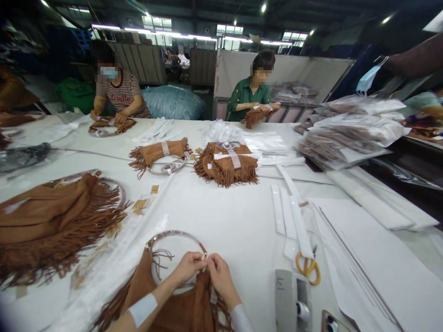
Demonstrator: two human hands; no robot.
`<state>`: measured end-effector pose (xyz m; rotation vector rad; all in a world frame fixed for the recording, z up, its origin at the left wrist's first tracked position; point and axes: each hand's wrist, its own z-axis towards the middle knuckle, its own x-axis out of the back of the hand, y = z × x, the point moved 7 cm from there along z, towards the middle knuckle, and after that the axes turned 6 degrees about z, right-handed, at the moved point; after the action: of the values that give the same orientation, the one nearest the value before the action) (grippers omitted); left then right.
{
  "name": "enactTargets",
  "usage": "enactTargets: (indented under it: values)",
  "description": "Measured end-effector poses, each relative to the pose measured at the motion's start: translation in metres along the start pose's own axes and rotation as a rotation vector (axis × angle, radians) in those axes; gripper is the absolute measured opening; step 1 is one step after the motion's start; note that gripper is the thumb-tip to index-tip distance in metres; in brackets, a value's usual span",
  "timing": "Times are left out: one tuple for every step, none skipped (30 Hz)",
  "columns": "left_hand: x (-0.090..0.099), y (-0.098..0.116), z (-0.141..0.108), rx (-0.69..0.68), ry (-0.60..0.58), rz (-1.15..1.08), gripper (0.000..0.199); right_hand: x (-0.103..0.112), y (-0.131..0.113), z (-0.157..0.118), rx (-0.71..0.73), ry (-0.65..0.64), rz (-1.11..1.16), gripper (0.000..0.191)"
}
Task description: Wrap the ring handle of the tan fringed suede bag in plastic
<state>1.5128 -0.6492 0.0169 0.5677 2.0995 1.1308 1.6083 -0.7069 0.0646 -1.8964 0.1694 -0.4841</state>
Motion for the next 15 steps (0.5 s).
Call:
enactTargets:
  values:
    - [0.001,-0.001,0.000,0.008,0.015,-0.016,0.031,0.001,0.001,0.002,-0.010,0.011,0.017,0.037]
    - [0.002,-0.002,-0.001,0.019,0.032,-0.036,0.033,0.001,0.004,0.003,-0.023,0.022,0.036,0.037]
    - [0.002,-0.003,-0.002,0.032,0.049,-0.061,0.034,0.002,0.006,0.004,-0.039,0.035,0.058,0.037]
    - [0.003,-0.003,-0.003,0.045,0.066,-0.090,0.034,0.002,0.010,0.005,-0.058,0.049,0.083,0.037]
    - [0.004,-0.004,-0.004,0.056,0.082,-0.126,0.033,0.003,0.014,0.005,-0.082,0.062,0.112,0.038]
    - [0.005,-0.004,-0.004,0.063,0.098,-0.168,0.032,0.003,0.018,0.005,-0.110,0.074,0.147,0.039]
    - [0.006,-0.004,-0.005,0.066,0.113,-0.216,0.030,0.003,0.022,0.004,-0.140,0.085,0.184,0.040]
    - [0.007,-0.004,-0.005,0.068,0.126,-0.266,0.028,0.004,0.026,0.002,-0.168,0.089,0.214,0.041]
    - [0.008,-0.004,-0.004,0.072,0.132,-0.317,0.026,0.003,0.030,0.000,-0.205,0.086,0.264,0.041]
    - [0.009,-0.005,-0.004,0.082,0.130,-0.366,0.025,0.003,0.034,-0.003,-0.259,0.076,0.352,0.041]
    - [0.009,-0.005,-0.004,0.100,0.118,-0.412,0.025,0.001,0.038,-0.007,-0.326,0.064,0.478,0.037]
    - [0.009,-0.006,-0.003,0.121,0.101,-0.454,0.023,-0.002,0.042,-0.010,-0.398,0.050,0.633,0.031]
    - [0.009,-0.006,-0.004,0.141,0.084,-0.492,0.021,-0.005,0.044,-0.014,-0.465,0.037,0.800,0.023]
    - [0.009,-0.006,-0.004,0.156,0.070,-0.526,0.018,-0.009,0.045,-0.017,-0.518,0.023,0.956,0.018]
    - [0.010,-0.006,-0.005,0.163,0.062,-0.553,0.015,-0.012,0.044,-0.019,-0.544,0.010,1.076,0.018]
